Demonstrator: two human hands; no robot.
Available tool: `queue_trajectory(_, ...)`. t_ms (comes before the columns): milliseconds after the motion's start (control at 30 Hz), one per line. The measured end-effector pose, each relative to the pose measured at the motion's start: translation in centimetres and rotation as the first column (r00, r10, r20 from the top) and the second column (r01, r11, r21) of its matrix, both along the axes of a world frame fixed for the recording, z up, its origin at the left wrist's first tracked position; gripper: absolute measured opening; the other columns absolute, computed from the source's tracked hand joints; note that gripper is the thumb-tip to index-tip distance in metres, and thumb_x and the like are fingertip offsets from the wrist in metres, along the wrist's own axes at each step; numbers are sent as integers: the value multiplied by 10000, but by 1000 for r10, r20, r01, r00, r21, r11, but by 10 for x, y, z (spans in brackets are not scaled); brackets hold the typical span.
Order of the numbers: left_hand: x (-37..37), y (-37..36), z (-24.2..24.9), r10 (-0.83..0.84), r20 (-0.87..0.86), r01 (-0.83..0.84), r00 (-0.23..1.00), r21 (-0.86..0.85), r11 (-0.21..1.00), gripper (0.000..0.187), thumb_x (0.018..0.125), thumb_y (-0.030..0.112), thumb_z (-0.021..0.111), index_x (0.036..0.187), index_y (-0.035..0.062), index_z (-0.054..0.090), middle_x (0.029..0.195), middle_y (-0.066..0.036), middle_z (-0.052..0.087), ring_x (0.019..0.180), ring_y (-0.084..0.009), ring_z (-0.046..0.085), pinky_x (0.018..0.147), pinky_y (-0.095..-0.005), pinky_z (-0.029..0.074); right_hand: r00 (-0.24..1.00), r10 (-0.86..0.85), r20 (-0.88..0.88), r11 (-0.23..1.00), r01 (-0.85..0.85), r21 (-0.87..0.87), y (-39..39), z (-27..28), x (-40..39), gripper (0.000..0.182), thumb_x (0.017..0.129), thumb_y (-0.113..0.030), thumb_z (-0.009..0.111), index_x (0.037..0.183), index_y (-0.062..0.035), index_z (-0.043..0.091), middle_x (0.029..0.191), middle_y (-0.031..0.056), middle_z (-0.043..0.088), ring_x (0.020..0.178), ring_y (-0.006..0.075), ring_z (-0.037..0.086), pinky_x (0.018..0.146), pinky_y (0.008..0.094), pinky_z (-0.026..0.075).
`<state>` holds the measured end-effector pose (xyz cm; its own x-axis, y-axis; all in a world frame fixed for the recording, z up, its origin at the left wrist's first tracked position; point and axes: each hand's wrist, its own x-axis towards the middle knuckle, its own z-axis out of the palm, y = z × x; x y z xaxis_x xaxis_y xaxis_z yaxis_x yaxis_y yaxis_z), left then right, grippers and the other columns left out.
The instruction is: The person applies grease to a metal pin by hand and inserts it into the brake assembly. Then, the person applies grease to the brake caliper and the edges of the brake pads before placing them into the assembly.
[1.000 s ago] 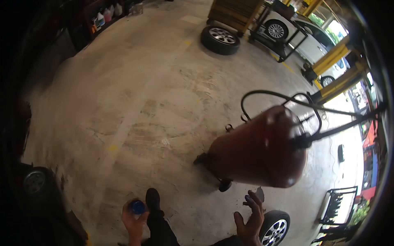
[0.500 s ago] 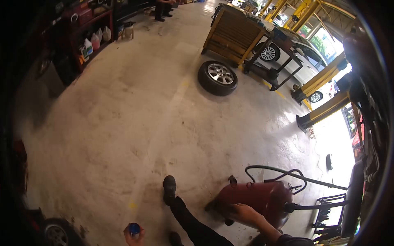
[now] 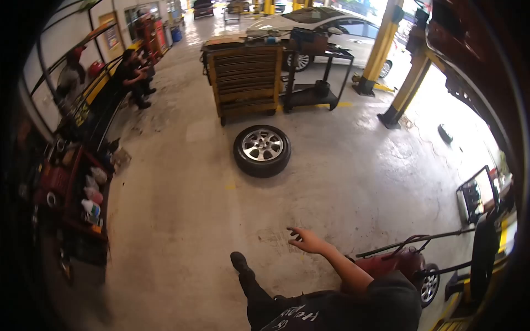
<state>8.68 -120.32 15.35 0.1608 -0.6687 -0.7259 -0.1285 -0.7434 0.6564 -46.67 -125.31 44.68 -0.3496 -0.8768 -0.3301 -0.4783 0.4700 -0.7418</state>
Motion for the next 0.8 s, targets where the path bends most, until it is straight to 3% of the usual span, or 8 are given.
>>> queue_trajectory(100,-9,-156,23,-163,71,164,984,-4,986,458,671,51,717,1101,3,566,1019,-82,594,866,-182,561,775,-314,460,953,-120,-277,968,174,181,-27,-56,-41,598,803,-261,626,1304,-48,381,1103,209,569,967,302,585,782,366,483)
queue_trajectory(233,-82,-310,42,-268,126,266,955,34,963,516,620,77,749,1095,11,556,984,-93,592,811,-195,571,720,-331,462,928,-277,-248,893,344,290,-44,-104,-69,604,797,-235,626,1304,-28,371,1117,195,563,889,270,614,721,356,502)
queue_trajectory(300,-142,-416,58,-408,347,394,845,113,912,494,615,92,748,1074,11,583,916,-90,618,757,-195,588,686,-343,466,617,-768,171,631,684,366,-52,-112,-65,587,809,-215,606,1301,-6,361,1106,212,558,809,255,629,653,349,513)
queue_trajectory(367,-221,-533,95,-502,239,543,831,-150,826,410,653,177,766,1001,15,621,879,-71,627,753,-166,603,620,-297,464,366,-906,211,422,813,402,-60,-135,-57,563,832,-177,576,1315,-11,340,1128,217,540,848,276,623,658,359,525)
queue_trajectory(500,-401,-720,184,-530,397,661,749,-395,638,518,649,317,786,989,-27,600,934,-112,625,848,-208,565,763,-336,435,3,-985,171,102,812,575,-87,-209,-49,396,821,-100,545,1179,24,427,996,200,556,747,311,629,556,396,525)
queue_trajectory(667,-606,-813,287,-614,146,500,776,-735,457,393,698,203,756,987,-19,608,917,-79,629,819,-179,581,765,-294,445,-215,-948,234,19,697,717,-176,-263,-90,545,828,-90,538,1305,23,300,1035,264,536,735,349,627,518,416,509)
queue_trajectory(733,-663,-850,304,-678,162,520,717,-771,367,376,693,130,756,1009,-9,607,932,-68,631,831,-151,601,779,-269,456,-258,-917,303,-4,766,642,-228,-272,-128,350,807,-98,563,1097,58,446,996,210,539,660,313,629,484,386,511)
queue_trajectory(800,-721,-877,321,-733,149,538,664,-776,330,377,701,131,749,1018,-10,602,936,-67,625,836,-150,598,773,-274,460,-172,-930,324,32,841,540,-294,-205,-183,581,817,-126,555,1319,4,293,1124,229,522,752,304,632,584,355,529)
